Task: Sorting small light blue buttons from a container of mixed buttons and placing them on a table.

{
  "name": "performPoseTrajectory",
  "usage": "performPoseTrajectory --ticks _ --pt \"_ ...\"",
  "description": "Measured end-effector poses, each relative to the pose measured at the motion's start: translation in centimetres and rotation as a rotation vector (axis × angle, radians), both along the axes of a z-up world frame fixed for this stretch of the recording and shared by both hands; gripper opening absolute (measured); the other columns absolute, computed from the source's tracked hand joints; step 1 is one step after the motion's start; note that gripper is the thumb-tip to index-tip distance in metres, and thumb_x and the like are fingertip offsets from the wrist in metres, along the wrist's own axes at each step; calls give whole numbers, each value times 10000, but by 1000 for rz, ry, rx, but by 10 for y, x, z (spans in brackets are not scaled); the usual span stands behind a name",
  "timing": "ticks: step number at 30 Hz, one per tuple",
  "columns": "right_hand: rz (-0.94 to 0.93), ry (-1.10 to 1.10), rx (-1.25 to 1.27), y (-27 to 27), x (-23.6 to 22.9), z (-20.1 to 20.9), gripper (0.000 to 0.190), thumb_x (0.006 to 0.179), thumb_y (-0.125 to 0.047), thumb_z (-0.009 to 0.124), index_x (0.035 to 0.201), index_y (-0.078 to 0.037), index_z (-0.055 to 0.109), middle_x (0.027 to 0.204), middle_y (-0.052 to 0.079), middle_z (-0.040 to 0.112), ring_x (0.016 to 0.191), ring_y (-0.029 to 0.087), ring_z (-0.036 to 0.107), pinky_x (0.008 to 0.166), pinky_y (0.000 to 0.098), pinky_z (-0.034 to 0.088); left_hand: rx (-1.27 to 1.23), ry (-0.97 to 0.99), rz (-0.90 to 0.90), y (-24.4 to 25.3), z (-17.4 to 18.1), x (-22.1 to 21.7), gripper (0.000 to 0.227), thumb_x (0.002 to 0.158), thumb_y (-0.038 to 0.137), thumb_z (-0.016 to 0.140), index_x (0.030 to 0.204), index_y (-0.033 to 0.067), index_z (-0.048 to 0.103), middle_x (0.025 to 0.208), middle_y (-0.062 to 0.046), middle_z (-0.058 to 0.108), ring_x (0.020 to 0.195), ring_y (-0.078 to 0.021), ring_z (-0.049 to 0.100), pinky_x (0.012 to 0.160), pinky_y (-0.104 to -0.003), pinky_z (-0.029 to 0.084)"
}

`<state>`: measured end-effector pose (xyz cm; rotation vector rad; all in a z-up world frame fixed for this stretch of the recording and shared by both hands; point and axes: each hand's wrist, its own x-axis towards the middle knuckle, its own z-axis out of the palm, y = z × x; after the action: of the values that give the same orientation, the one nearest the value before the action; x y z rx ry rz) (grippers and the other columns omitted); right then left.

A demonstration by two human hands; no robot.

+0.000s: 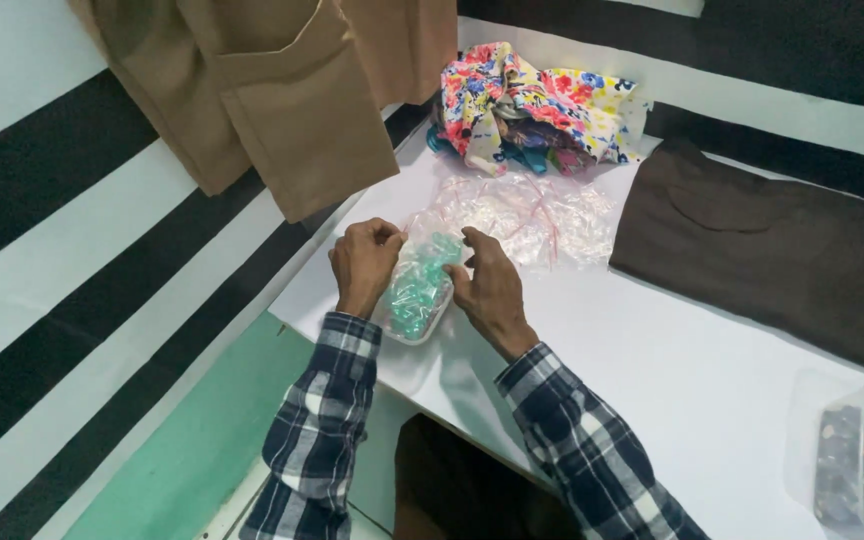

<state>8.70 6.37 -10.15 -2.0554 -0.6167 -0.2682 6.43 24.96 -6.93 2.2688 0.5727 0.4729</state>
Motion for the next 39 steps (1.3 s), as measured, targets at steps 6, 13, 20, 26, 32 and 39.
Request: performPoseTrajectory --ticks 6,13,20,26,32,39 --pt "-7 -596 -223 -6 -13 -17 393 935 -236 650 1321 -165 637 1298 143 644 1193 333 602 945 432 471 204 -145 -96 -12 -7 -9 402 896 128 686 1293 97 634 1314 -188 569 1151 -439 582 973 -606 445" --pt "-65 -622 -430 6 -15 -42 466 1011 -465 366 1396 -286 558 1386 40 609 1341 279 517 1149 625 234 426 -146 -455 -5 -41 -4 451 1018 298 459 1450 188 527 1471 -187 503 1351 -408 444 1076 -698 223" --pt "-87 -524 -457 10 -16 -42 490 1023 -495 319 1413 -280 522 1404 26 608 1380 268 517 1175 659 293 721 -120 -470 15 -62 6 400 1064 308 408 1405 186 578 1416 -110 565 1369 -341 453 1039 -654 369" --pt "-27 -498 -455 -26 -34 -12 590 1023 -420 500 1518 -148 330 1577 199 436 1454 357 467 1066 567 416 419 -288 -471 -8 -21 -15 344 1025 115 544 1345 7 609 1488 -258 515 1332 -426 496 1106 -687 153" --pt "-32 -478 -159 -127 -74 32 192 960 -59 658 1122 19 590 1102 231 664 976 390 657 805 479 523 512 -688 -442 -71 13 -31 161 1070 -63 756 1199 -155 730 1275 -348 699 1191 -480 666 1034 -605 475" --pt "-273 -263 -262 -321 -132 56 191 912 -80 705 1094 -39 666 1030 111 734 859 267 726 777 363 575 153 -734 -966 -248 45 -52 198 899 -6 742 1082 11 668 1073 -130 711 1005 -245 702 944 -342 554"
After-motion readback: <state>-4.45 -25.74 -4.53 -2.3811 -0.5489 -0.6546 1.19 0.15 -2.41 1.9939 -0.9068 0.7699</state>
